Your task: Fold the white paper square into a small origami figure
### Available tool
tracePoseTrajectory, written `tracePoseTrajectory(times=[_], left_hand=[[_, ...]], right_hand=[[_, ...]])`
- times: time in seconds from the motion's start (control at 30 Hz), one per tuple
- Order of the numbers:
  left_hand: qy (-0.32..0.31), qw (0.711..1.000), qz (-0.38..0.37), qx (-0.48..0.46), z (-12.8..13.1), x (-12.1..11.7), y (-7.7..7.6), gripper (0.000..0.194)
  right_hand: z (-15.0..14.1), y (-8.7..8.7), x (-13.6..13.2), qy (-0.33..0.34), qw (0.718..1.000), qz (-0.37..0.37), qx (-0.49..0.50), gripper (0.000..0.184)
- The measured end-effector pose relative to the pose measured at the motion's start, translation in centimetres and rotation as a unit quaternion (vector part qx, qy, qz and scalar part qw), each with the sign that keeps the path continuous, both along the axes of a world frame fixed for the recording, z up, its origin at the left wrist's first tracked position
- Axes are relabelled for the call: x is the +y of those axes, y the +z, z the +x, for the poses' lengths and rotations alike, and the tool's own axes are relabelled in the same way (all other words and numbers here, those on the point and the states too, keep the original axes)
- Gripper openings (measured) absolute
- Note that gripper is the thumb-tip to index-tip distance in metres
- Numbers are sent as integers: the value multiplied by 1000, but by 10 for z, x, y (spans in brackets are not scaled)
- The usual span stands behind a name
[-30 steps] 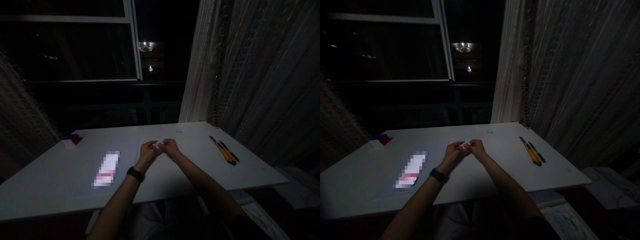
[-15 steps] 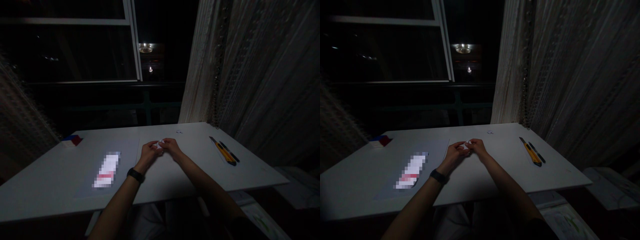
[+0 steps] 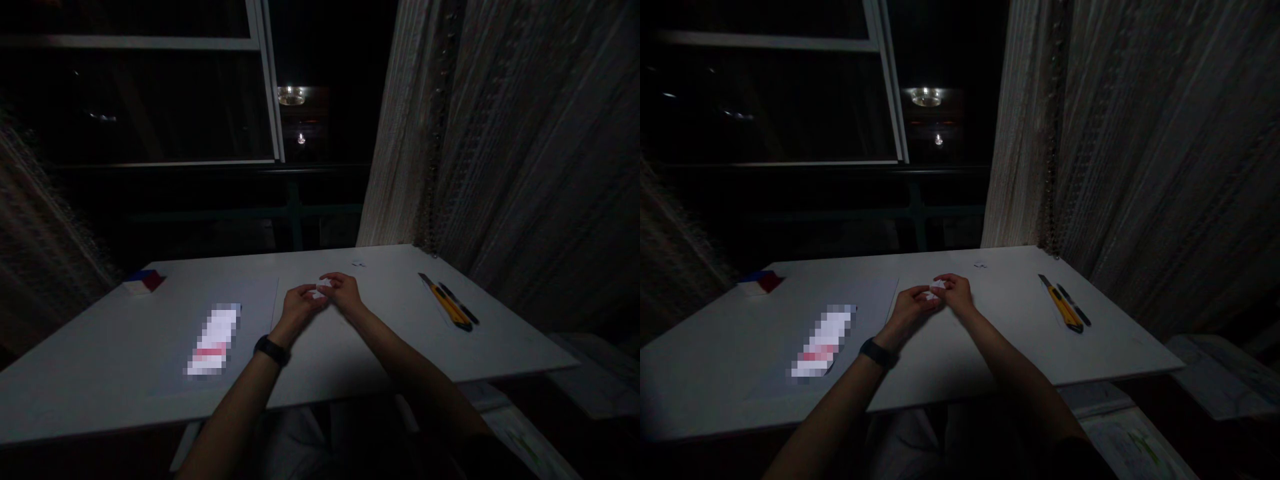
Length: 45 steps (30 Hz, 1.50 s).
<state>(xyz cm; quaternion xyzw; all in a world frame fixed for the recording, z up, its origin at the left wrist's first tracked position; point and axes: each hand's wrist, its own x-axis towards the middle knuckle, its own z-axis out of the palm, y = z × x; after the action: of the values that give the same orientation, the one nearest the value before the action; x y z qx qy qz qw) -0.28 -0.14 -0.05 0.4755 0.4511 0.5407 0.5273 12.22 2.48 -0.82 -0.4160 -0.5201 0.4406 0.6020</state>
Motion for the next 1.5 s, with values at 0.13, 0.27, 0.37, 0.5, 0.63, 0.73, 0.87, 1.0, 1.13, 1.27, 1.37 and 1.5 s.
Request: tracePoseTrajectory(times=[0.13, 0.27, 0.37, 0.5, 0.63, 0.73, 0.87, 1.0, 1.13, 1.27, 1.37, 1.5], left_hand=[[-7, 998, -30, -59, -1, 0, -1, 46], [-22, 995, -63, -78, -2, 1, -2, 46], [-35, 992, -78, -89, -3, 2, -3, 47], [-18, 991, -79, -103, -3, 2, -4, 48], [-38, 993, -73, -82, -2, 2, -5, 45], [-55, 994, -52, -77, -1, 1, -6, 44], [-44, 994, -29, -92, -2, 2, -6, 44], [-18, 993, -22, -112, -5, 6, -4, 50], [28, 993, -9, -111, -9, 9, -2, 54], [75, 992, 16, -100, -10, 8, 0, 57], [111, 990, 30, -83, -11, 7, 3, 59], [122, 990, 46, -56, -12, 8, 5, 58]], right_hand=[[1, 3, 1, 41, 998, -13, 44, 37], [3, 7, 1, 52, 995, -18, 80, 39], [4, 7, 1, 52, 997, -8, 63, 37], [4, 5, -1, 61, 998, 13, 8, 37], [4, 2, -1, 64, 997, 32, -13, 43], [3, 2, 0, 43, 999, 24, -19, 41], [3, 4, 0, 24, 1000, 5, 13, 40], [5, 5, 1, 30, 997, -24, 66, 35], [6, 5, 3, 31, 994, -57, 83, 29], [6, 4, 1, 72, 993, -53, 74, 34], [3, 2, -3, 119, 992, -38, 33, 39], [0, 0, -6, 140, 989, -41, -7, 43]])
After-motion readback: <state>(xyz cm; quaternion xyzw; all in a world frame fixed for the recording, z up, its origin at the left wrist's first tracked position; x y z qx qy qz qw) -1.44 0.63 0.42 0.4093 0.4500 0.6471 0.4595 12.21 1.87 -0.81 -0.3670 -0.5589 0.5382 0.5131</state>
